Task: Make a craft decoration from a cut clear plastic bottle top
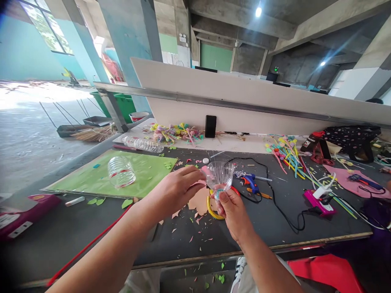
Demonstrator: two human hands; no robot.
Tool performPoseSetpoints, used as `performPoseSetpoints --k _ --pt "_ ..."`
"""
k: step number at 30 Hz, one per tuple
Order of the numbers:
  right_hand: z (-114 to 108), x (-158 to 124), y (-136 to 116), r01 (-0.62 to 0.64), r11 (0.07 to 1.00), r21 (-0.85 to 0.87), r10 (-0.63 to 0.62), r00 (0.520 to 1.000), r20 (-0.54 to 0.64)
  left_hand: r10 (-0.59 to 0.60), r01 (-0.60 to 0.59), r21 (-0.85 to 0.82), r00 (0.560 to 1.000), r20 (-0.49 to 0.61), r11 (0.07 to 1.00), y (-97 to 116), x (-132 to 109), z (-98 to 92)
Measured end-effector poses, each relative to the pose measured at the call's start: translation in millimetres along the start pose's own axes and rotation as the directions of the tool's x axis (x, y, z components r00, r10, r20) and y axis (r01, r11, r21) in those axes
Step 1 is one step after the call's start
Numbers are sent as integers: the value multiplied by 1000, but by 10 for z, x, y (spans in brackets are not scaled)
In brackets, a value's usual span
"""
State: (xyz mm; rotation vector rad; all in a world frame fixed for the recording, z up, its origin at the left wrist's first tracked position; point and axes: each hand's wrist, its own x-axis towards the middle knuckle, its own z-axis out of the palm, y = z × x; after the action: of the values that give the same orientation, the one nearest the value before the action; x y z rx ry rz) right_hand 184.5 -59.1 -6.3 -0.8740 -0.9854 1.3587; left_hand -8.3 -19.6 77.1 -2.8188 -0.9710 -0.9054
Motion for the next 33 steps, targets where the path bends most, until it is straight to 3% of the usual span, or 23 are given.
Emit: performPoseSetpoints --k 5,14,22,27,33 --pt "5 -21 3 -13 1000 8 13 997 72 -20 19 109 1000 5 994 59 -10 -108" --pt "48 -68 -26 -16 1000 3 16 992 124 183 -190 279 982 49 941 99 -64 -311" --pt "38 -87 -4 -37 999 35 32 989 147 298 -313 346 950 98 884 36 -175 -310" --pt "63 -94 -26 -34 998 45 26 988 150 216 -222 146 975 54 964 30 -204 -297" --pt "64 -79 -16 -31 999 13 29 989 143 -89 97 -227 995 44 969 79 -182 -334"
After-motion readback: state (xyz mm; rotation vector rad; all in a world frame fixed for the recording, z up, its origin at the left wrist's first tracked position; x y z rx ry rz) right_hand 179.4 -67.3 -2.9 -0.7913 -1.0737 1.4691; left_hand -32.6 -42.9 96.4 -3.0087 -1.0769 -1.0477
